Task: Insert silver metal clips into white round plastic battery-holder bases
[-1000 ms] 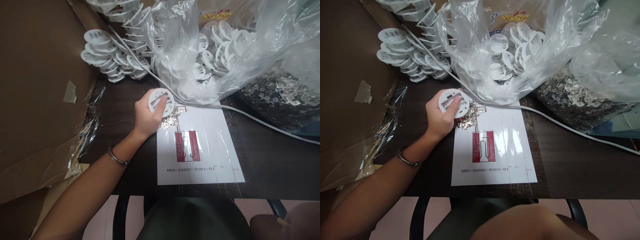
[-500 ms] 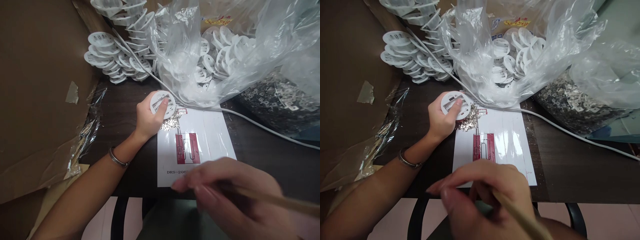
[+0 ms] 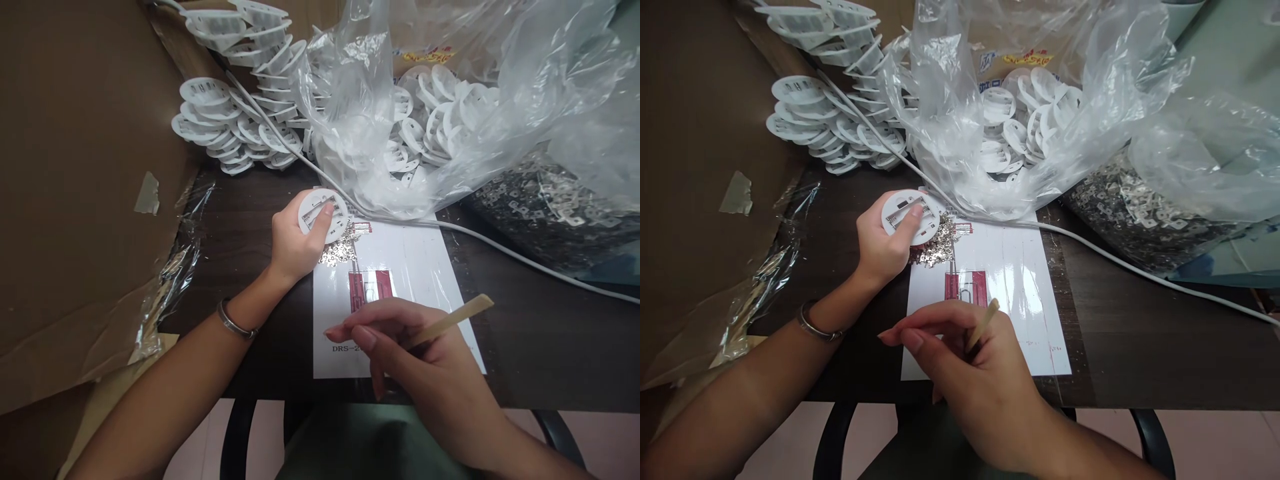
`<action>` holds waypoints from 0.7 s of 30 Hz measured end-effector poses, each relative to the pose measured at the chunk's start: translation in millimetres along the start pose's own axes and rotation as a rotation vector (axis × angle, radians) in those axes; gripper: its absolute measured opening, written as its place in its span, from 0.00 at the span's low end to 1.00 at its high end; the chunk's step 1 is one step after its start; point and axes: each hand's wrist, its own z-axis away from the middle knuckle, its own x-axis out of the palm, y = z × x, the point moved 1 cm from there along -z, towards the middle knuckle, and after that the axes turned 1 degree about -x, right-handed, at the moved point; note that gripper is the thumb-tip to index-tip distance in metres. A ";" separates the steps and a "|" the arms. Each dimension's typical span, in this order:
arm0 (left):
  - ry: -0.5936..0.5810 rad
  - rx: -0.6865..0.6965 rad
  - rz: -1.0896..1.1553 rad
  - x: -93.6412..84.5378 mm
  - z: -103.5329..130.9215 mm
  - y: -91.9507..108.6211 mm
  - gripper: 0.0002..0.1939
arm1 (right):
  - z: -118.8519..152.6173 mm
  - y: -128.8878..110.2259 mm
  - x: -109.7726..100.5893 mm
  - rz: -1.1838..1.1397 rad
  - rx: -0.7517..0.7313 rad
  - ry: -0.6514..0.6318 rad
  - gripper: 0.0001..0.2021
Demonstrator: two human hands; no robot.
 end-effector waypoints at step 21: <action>-0.006 -0.006 0.008 -1.5 -0.3 2.2 0.09 | 15.4 -11.8 -9.8 0.318 -0.010 -0.123 0.04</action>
